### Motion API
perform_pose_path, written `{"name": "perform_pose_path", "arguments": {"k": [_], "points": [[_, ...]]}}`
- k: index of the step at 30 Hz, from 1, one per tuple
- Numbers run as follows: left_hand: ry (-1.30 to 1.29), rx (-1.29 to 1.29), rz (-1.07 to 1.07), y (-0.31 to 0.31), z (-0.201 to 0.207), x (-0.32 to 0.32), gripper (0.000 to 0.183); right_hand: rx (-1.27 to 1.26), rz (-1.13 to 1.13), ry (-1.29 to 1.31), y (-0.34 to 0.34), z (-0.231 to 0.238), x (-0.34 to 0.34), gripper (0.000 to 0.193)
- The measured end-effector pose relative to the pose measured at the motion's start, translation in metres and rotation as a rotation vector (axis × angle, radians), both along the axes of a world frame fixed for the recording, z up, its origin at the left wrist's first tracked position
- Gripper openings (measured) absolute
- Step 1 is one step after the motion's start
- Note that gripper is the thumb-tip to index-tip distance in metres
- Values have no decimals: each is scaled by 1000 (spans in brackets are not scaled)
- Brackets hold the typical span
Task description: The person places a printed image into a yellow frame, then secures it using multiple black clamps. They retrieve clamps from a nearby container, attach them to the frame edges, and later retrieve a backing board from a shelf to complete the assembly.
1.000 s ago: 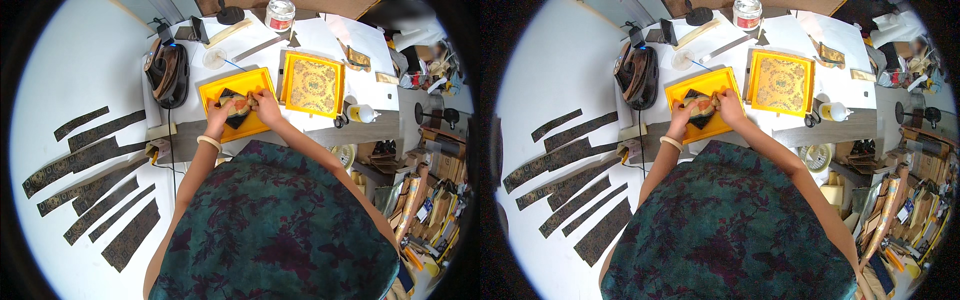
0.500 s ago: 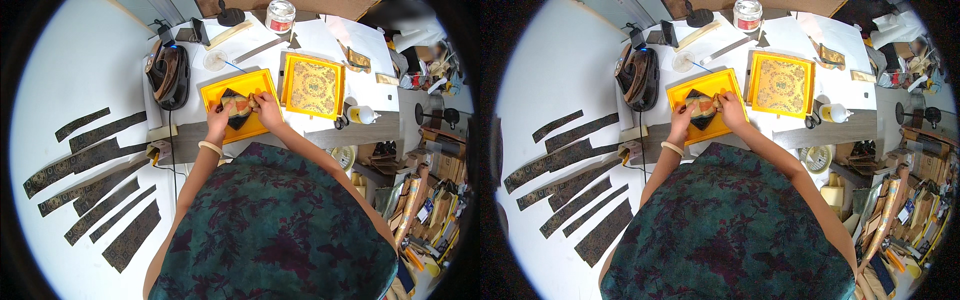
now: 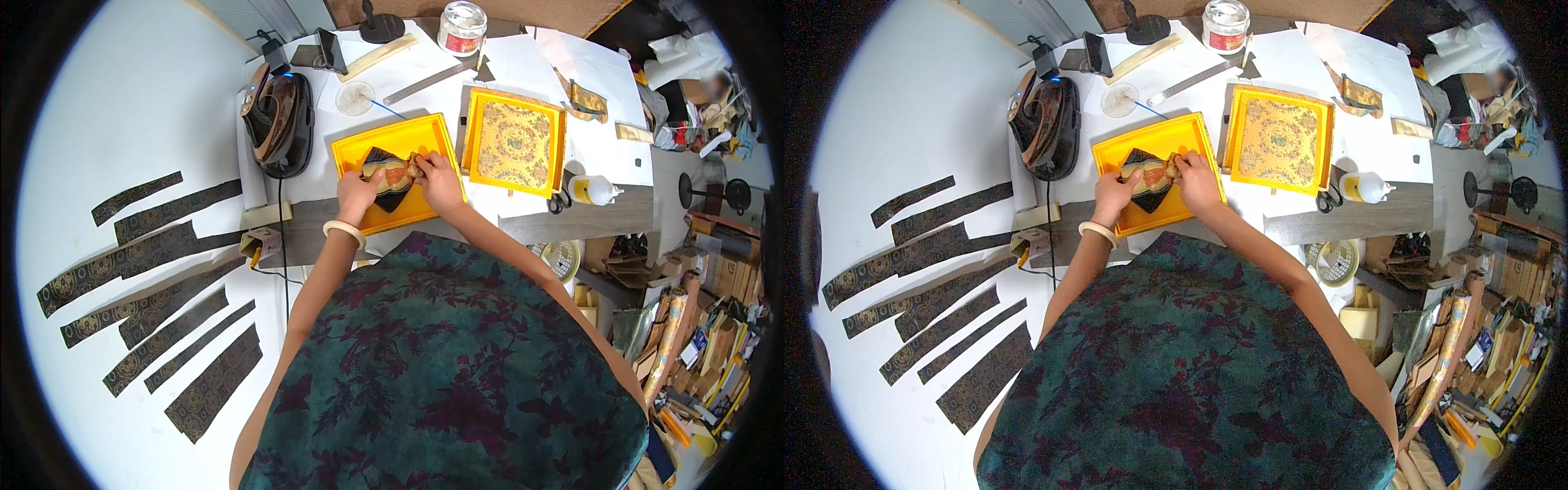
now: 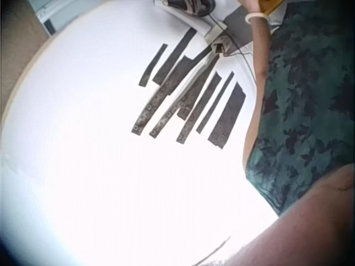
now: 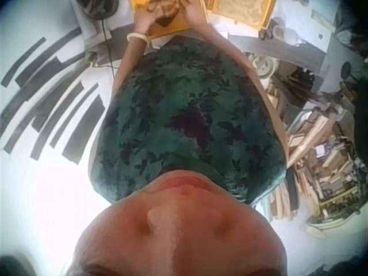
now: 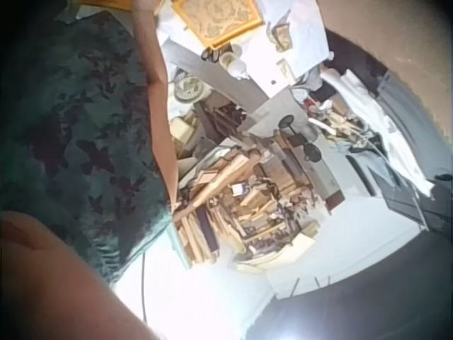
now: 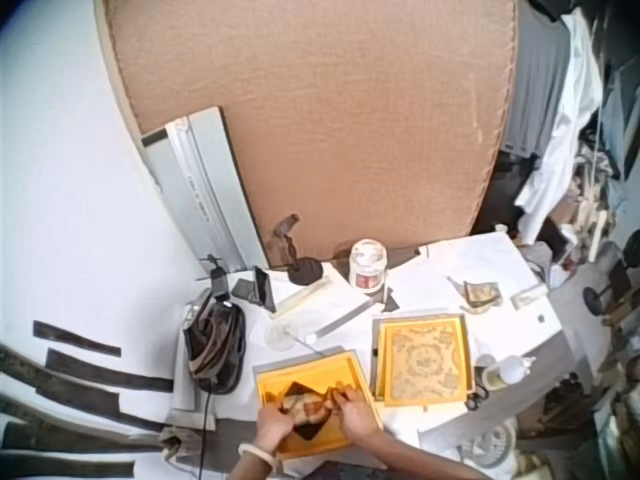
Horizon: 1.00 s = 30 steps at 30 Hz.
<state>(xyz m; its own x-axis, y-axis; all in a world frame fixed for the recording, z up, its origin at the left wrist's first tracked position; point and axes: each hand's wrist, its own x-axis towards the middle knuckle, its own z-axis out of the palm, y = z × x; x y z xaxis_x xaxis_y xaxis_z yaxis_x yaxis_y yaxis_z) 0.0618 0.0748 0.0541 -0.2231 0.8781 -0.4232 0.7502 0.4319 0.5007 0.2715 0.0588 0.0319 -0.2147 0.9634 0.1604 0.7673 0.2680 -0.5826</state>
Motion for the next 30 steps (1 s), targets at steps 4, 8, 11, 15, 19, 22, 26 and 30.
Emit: {"name": "perform_pose_path", "arguments": {"k": [4,8,11,15,19,22,26,30], "points": [[2,19,-44,3,0,-8,49,-37,31,-11,6,5,2,48],[111,59,-92,-1,3,-1,48,-46,53,-15,10,6,4,51],[142,52,-82,-2,1,1,48,-145,60,-80,10,8,1,51],[197,-16,-121,4,7,8,51,-188,90,-105,14,11,5,48],[189,163,-248,-2,22,13,67,-108,107,-177,22,18,19,40],[171,122,-317,-1,18,16,69,-88,202,-354,35,12,21,26],[170,193,-321,-6,8,13,61,-61,268,-392,41,10,19,11],[166,258,-366,-5,2,10,57,-71,278,-393,41,10,18,11]]}}
